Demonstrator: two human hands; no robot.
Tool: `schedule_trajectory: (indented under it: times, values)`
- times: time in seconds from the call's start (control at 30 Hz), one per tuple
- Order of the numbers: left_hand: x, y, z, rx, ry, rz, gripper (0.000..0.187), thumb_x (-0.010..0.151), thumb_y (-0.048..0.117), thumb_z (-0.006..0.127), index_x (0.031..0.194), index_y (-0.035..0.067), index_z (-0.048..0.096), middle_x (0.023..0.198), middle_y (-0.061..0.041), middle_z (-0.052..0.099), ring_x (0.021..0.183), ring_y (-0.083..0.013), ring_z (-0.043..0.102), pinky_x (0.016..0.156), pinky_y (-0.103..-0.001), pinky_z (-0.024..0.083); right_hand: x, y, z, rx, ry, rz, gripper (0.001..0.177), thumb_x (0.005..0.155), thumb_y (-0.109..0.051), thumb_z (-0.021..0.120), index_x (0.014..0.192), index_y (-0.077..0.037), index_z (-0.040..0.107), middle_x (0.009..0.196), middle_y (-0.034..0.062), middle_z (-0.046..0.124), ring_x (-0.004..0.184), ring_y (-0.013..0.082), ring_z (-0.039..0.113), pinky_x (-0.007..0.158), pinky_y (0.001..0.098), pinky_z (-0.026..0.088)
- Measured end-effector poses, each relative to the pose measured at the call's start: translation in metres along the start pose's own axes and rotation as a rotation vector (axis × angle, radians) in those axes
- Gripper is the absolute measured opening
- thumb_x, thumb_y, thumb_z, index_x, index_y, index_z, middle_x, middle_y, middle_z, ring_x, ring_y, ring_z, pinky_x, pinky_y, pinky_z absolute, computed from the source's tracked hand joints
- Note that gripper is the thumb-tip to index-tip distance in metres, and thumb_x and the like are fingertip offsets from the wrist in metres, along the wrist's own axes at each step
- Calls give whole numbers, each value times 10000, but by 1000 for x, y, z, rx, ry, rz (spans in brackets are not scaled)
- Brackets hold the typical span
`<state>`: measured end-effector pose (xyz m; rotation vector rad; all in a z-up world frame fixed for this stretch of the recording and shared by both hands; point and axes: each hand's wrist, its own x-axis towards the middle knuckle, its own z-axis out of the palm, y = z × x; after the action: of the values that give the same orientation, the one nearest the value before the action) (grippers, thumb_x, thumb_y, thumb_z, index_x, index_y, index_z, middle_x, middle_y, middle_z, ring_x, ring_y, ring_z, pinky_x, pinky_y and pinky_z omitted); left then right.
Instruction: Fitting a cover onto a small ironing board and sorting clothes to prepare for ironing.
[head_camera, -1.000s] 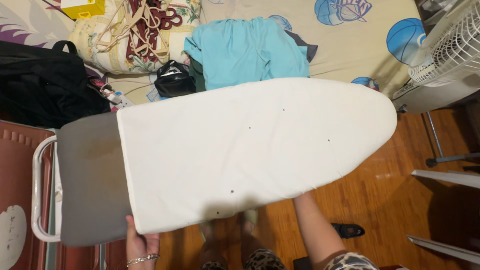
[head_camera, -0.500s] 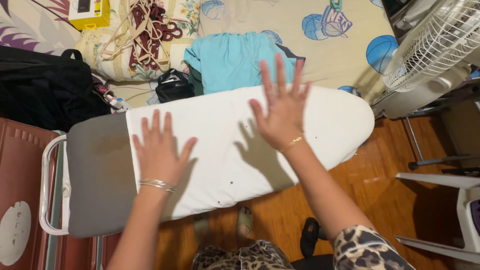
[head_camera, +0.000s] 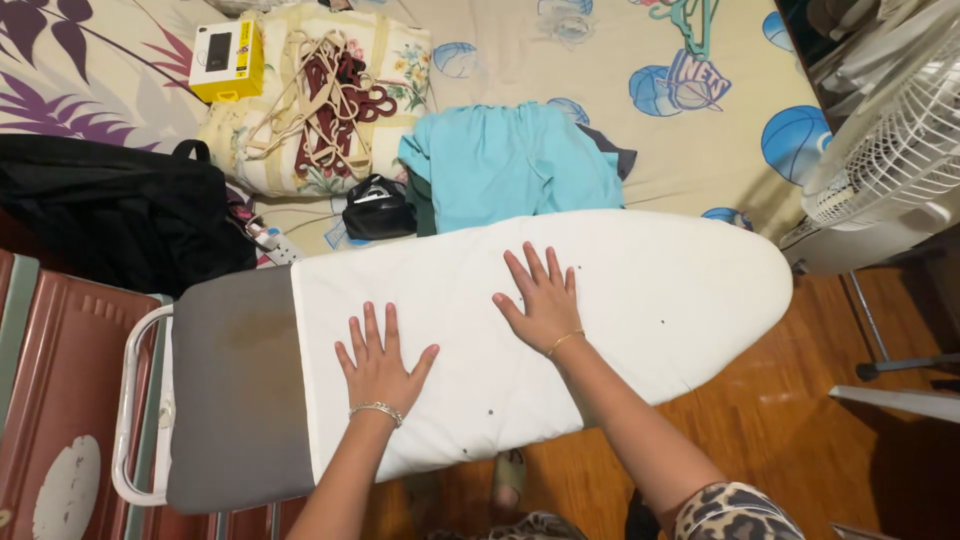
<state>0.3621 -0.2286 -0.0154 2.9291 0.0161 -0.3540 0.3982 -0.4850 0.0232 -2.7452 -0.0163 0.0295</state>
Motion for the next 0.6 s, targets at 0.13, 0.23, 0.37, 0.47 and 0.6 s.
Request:
schedule_trajectory:
  times: [0.13,0.23,0.37,0.47,0.6]
  values:
    - [5,-19,-21,-247,101,57,987,853,594,618,1636,211,154,1727,-136,27,1563,-358,52,1189,-620,8,37,54,-12,1046,221,-10,528,975,-218,665,1472,-102,530,1498,123,579,1315,282,600,1125,447,475]
    - [0,-35,-77,-1044,791,495,926,862,182,832,1620,110,304,1695,-102,315,1589,-300,314,1303,-593,235,22,29,-122,912,710,-309,346,1031,-2,684,1364,12,593,1363,112,617,1284,205,602,1140,339,495]
    - [-17,-14,-193,-984,1242,661,615,1022,245,770,1515,140,417,1561,-25,420,1480,-212,429,1266,-445,410,14,-10,-216,435,1050,-629,304,1016,90,714,1293,-10,638,1252,117,649,1239,205,638,1103,335,554]
    - [-23,9,-210,-637,1155,624,478,1046,284,676,1471,160,494,1562,-33,473,1513,-269,410,1317,-474,277,17,-39,-212,274,1106,-573,350,1021,-3,669,1357,-9,573,1409,140,534,1378,300,463,1185,422,432]
    - [1,44,-91,-233,523,318,894,934,621,541,1637,141,268,1722,-188,118,1561,-441,49,1210,-645,3,16,-43,-54,152,554,-229,889,922,-397,640,1620,6,264,1693,244,198,1538,565,103,1204,697,75]
